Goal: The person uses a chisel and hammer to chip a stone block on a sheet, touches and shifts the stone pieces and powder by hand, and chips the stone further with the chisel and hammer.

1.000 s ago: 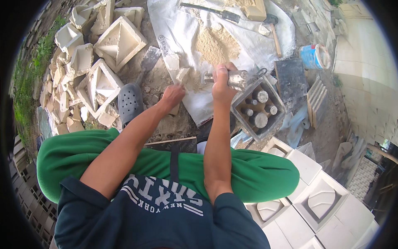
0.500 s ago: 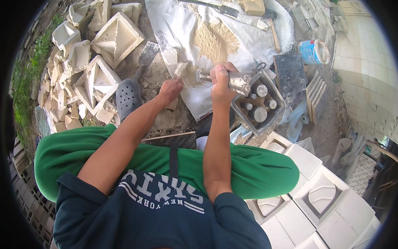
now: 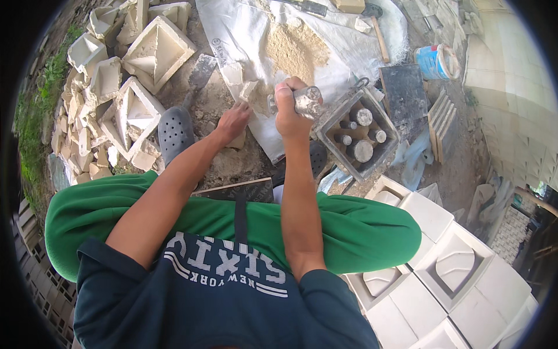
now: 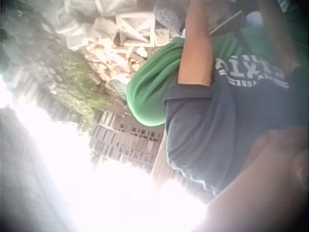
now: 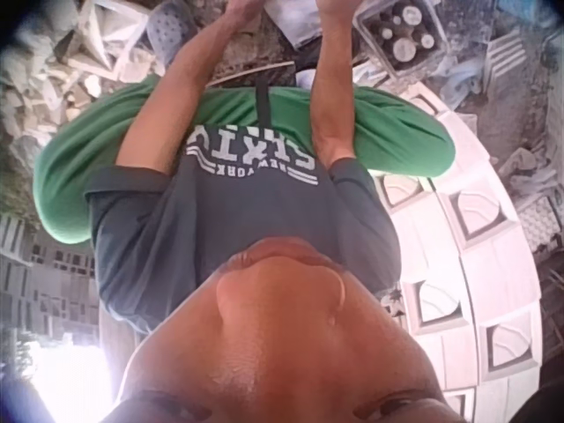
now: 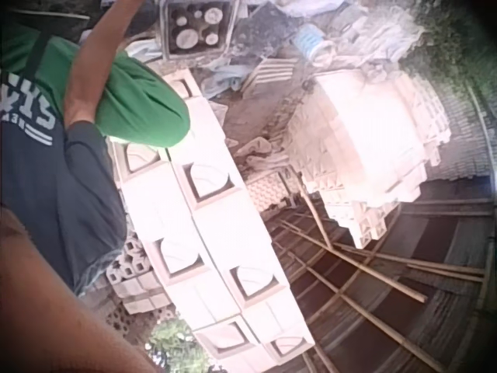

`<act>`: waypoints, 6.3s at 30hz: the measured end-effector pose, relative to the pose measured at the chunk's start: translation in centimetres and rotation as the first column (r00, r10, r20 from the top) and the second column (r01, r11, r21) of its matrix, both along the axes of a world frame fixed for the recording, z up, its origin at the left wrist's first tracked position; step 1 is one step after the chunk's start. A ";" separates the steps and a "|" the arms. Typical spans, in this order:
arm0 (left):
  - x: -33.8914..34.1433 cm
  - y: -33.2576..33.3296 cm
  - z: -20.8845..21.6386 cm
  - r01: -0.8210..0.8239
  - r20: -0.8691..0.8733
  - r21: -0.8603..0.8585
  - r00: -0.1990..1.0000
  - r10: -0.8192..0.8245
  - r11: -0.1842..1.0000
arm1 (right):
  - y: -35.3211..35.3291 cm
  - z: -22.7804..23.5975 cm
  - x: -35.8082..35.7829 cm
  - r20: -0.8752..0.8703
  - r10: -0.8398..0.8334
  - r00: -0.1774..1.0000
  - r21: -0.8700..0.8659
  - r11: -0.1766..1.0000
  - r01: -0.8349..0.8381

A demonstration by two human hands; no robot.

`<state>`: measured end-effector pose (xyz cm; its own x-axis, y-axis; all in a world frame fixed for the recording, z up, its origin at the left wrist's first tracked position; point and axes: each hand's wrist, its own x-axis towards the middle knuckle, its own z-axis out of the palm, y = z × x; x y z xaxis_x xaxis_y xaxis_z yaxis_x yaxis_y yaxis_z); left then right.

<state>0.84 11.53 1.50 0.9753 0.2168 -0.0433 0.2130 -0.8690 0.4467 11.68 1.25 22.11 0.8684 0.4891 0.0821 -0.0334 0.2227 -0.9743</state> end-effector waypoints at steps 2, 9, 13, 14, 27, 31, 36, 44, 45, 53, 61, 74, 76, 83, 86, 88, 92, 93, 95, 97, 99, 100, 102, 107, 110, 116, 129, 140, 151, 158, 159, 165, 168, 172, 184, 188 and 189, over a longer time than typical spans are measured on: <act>-0.1 -0.1 -0.1 0.002 0.024 -0.052 1.000 -0.001 0.999 | 0.0 -2.2 -0.1 0.060 0.034 0.998 -0.032 0.999 -0.032; 0.0 0.6 -0.3 -0.001 -0.083 -0.122 0.997 -0.009 0.993 | 0.5 -2.4 0.0 -0.092 0.032 0.995 0.033 0.999 -0.029; -0.7 0.8 -0.3 -0.013 -0.060 -0.118 0.998 0.006 0.993 | -0.5 0.4 -0.4 -0.052 0.050 0.997 0.161 0.986 -0.041; -0.6 0.8 -0.1 -0.036 -0.026 -0.138 0.999 0.032 0.990 | -0.8 0.3 -0.4 -0.015 0.052 0.999 0.139 0.989 -0.049; -1.3 1.3 0.7 -0.143 -0.043 -0.118 0.989 0.139 0.983 | -0.5 1.1 -0.5 -0.057 -0.054 0.997 0.085 0.995 0.058; -1.5 1.0 0.5 -0.189 -0.099 -0.121 0.979 0.178 0.974 | -0.5 -2.5 -0.6 -0.035 -0.015 0.999 0.114 0.993 0.019; -1.1 1.1 0.3 -0.125 -0.104 -0.007 0.987 0.123 0.992 | 0.2 -2.8 0.2 -0.113 -0.064 0.992 0.059 0.996 0.071; -1.2 -1.4 -0.5 0.220 0.221 0.075 0.947 -0.232 0.973 | -1.8 -1.6 0.7 -0.075 -0.191 0.979 0.162 0.966 0.201; -1.0 -2.1 -0.6 0.226 0.226 0.074 0.945 -0.237 0.971 | -1.8 -2.8 0.7 -0.092 -0.217 0.972 0.148 0.962 0.228; -0.8 -6.8 -0.5 0.121 -0.060 -0.292 0.988 -0.145 0.949 | -2.3 0.5 1.3 -0.068 -0.223 0.972 0.139 0.963 0.230; 1.3 -9.8 1.7 -0.406 -0.429 -0.483 0.882 0.195 0.776 | -1.7 -3.4 3.3 -0.116 -0.321 0.940 0.062 0.942 0.329; 0.0 -8.4 0.2 -0.465 -0.419 -0.366 0.856 0.303 0.806 | -1.1 -3.0 2.1 -0.081 -0.199 0.977 0.033 0.979 0.202; -0.1 -8.2 0.2 -0.469 -0.419 -0.359 0.854 0.310 0.807 | -1.4 -2.8 1.9 -0.105 -0.225 0.969 0.045 0.972 0.230; -0.8 -7.1 -1.1 -0.468 -0.325 -0.330 0.871 0.367 0.820 | -1.2 1.6 1.0 -0.026 -0.206 0.978 0.189 0.960 0.207; -0.4 -7.1 0.6 -0.345 -0.264 -0.298 0.926 0.271 0.890 | -1.1 -3.3 1.9 -0.053 -0.284 0.957 0.002 0.959 0.284; -0.5 -6.4 0.8 -0.287 -0.253 -0.280 0.943 0.218 0.916 | -0.9 -3.1 2.1 -0.086 -0.250 0.965 0.041 0.966 0.254; -0.7 -5.8 -0.1 -0.097 -0.108 -0.185 0.991 0.078 0.978 | -0.7 -0.9 2.9 -0.088 -0.217 0.972 0.102 0.969 0.226; -1.0 -6.0 0.0 -0.102 -0.117 -0.188 0.990 0.081 0.977 | -1.2 0.0 2.6 -0.047 -0.234 0.971 0.119 0.964 0.238; -0.8 -6.0 0.1 -0.107 -0.045 -0.178 0.994 0.101 0.978 | -1.0 0.7 2.8 -0.047 -0.208 0.977 0.184 0.960 0.213; -1.1 -5.9 0.1 -0.110 -0.061 -0.172 0.993 0.101 0.979 | -0.7 0.0 2.9 -0.044 -0.227 0.973 0.209 0.950 0.231; -1.2 -6.4 0.4 -0.106 -0.074 -0.171 0.993 0.094 0.980 | -0.5 -2.1 3.0 -0.058 -0.261 0.963 0.206 0.941 0.268; -1.2 -6.7 0.6 -0.100 -0.095 -0.174 0.992 0.084 0.980 | -0.6 -3.0 3.2 -0.072 -0.283 0.956 0.148 0.945 0.291; -1.3 -6.5 0.6 -0.107 -0.120 -0.174 0.989 0.087 0.979 | -0.4 -3.2 3.3 -0.120 -0.297 0.947 0.148 0.938 0.312; -0.3 -5.4 0.1 -0.111 -0.139 -0.211 0.987 0.082 0.971 | -1.0 0.4 2.8 -0.032 -0.318 0.948 0.298 0.902 0.313; -0.4 -5.2 0.1 -0.144 -0.165 -0.240 0.981 0.106 0.960 | -0.9 1.0 1.7 0.040 -0.229 0.973 0.317 0.926 0.205; 1.5 -3.8 1.4 -0.147 -0.262 -0.263 0.962 0.077 0.954 | 0.8 -3.2 2.7 -0.024 -0.215 0.976 0.065 0.974 0.216; 2.7 -0.3 2.0 -0.097 -0.235 -0.131 0.970 0.064 0.987 | 0.8 -3.8 2.9 -0.045 -0.298 0.953 0.069 0.951 0.301; 7.2 0.6 0.5 0.279 -0.200 0.556 0.959 -0.200 0.783 | -5.7 -1.7 4.4 -0.208 -0.429 0.879 0.286 0.833 0.474; 6.4 -4.0 -3.6 0.367 -0.408 0.596 0.904 -0.125 0.714 | -8.0 -4.2 6.2 -0.247 -0.568 0.785 0.237 0.750 0.618; 5.5 -6.6 -4.0 0.186 -0.242 0.265 0.963 -0.121 0.946 | -7.6 -4.1 6.6 -0.239 -0.600 0.763 0.206 0.737 0.644; 5.4 -6.7 -4.2 0.190 -0.245 0.265 0.962 -0.124 0.945 | -7.4 -4.0 6.5 -0.234 -0.585 0.776 0.201 0.752 0.628; 4.9 -5.3 -4.4 0.086 -0.042 0.225 0.996 -0.078 0.970 | -6.7 -3.7 6.0 -0.229 -0.527 0.819 0.212 0.794 0.570; 5.5 -4.4 -3.5 0.251 -0.025 0.221 0.967 -0.252 0.942 | -6.6 -3.8 5.9 -0.192 -0.517 0.834 0.207 0.810 0.549; 6.9 -4.0 -2.2 0.276 -0.158 0.202 0.956 -0.247 0.940 | -6.6 -3.7 5.8 -0.196 -0.541 0.818 0.176 0.801 0.572; 6.6 -3.5 -2.9 0.353 -0.210 0.257 0.929 -0.305 0.900 | -6.3 -3.5 5.0 -0.201 -0.513 0.834 0.195 0.814 0.548; 5.3 -3.3 -1.6 0.285 -0.260 0.199 0.938 -0.230 0.938 | -6.0 -2.3 3.6 -0.102 -0.415 0.904 0.199 0.882 0.427; 5.2 -2.9 -1.1 0.275 -0.263 0.197 0.940 -0.219 0.941 | -5.8 -1.7 3.2 -0.062 -0.377 0.924 0.201 0.902 0.382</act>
